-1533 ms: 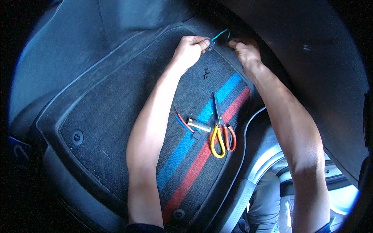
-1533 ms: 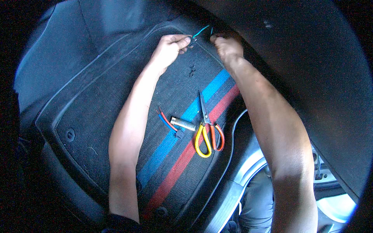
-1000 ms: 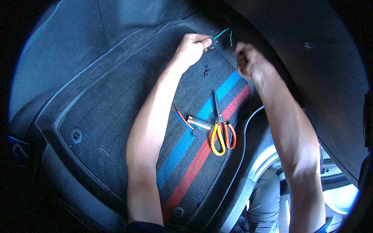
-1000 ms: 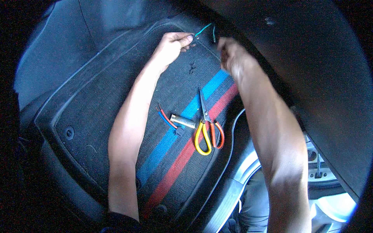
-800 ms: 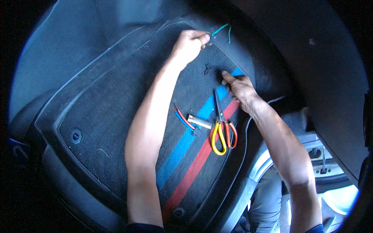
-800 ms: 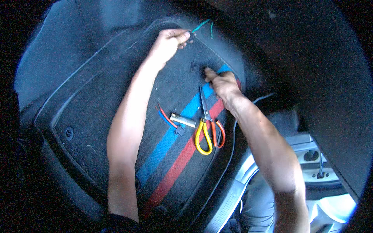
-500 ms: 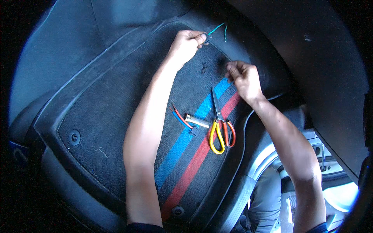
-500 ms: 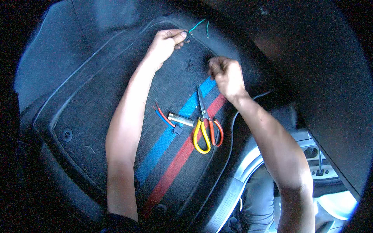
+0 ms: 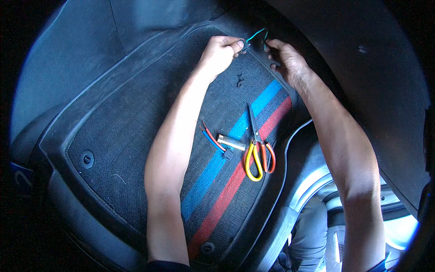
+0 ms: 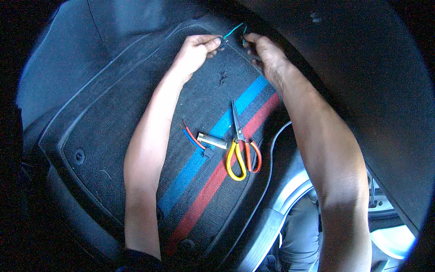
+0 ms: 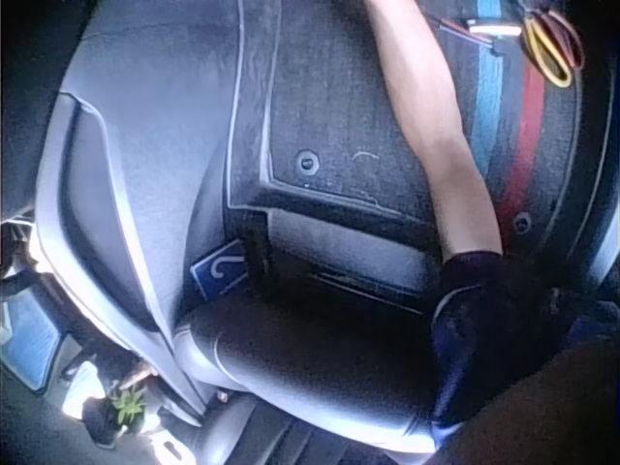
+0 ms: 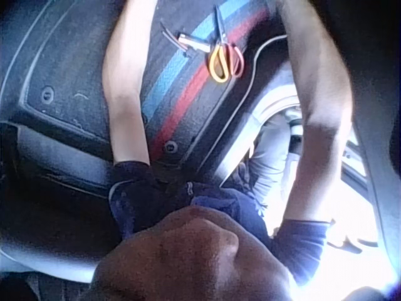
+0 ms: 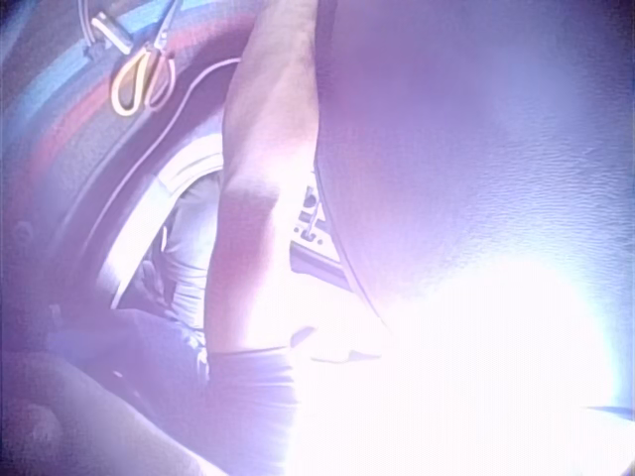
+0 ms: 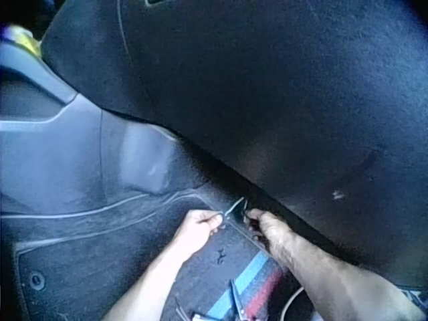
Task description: The person works inside a car's rear passenger area, stripping and twisting wires, then using a lighter to heat-shrink insulation on the connections. They continue joining additional wires and tucking them under the seat carpet.
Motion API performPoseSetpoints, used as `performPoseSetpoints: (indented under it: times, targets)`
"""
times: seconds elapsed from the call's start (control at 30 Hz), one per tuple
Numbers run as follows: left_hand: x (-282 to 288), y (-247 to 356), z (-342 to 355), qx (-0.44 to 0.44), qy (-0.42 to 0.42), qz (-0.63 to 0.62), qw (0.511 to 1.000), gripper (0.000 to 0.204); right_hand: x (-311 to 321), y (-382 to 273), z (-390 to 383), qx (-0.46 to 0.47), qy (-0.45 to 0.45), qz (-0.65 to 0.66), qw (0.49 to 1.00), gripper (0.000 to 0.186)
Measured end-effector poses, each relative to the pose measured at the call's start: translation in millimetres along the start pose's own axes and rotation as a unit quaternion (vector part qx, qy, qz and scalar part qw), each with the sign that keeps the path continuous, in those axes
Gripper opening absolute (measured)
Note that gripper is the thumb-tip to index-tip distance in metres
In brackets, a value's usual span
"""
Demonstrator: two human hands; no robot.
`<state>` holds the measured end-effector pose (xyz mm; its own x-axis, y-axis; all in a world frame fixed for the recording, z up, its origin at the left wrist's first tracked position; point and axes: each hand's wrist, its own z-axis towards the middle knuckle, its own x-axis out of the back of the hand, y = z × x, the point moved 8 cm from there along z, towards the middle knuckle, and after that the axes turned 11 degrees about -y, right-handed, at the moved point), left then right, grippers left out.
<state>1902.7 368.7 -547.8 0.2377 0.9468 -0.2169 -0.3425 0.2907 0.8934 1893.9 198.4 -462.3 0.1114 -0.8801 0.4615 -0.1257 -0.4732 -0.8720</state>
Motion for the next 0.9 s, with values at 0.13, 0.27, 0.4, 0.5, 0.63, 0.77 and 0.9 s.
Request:
performPoseSetpoints:
  times: [0.13, 0.27, 0.4, 0.5, 0.63, 0.77, 0.9]
  targets:
    - [-1, -1, 0, 0.012, -0.021, -0.002, 1.000, 0.035, -6, 3, 6, 0.010, -0.036, 0.029, 0.999, 0.012]
    - [1, -1, 1, 0.007, -0.008, 0.003, 1.000, 0.027, -11, 1, 8, 0.005, -0.105, 0.096, 0.990, 0.010]
    - [-1, -1, 2, -0.006, -0.013, 0.005, 1.000, 0.026, -10, -1, 12, -0.033, -0.170, 0.103, 0.979, 0.011]
    - [-3, -2, 2, -0.013, -0.014, 0.011, 1.000, 0.025, -8, 8, 13, -0.043, -0.174, 0.193, 0.965, 0.012]
    - [-4, -2, 1, -0.004, -0.019, 0.002, 1.000, 0.025, -6, 12, 4, -0.076, -0.181, 0.261, 0.945, 0.012]
    - [-6, -3, 3, 0.001, -0.039, -0.011, 0.999, 0.028, -20, 33, -24, -0.121, -0.229, 0.130, 0.957, 0.017]
    - [-1, -6, 5, 0.004, -0.027, 0.001, 1.000, 0.029, -36, 107, -60, -0.211, -0.166, 0.105, 0.958, 0.019]
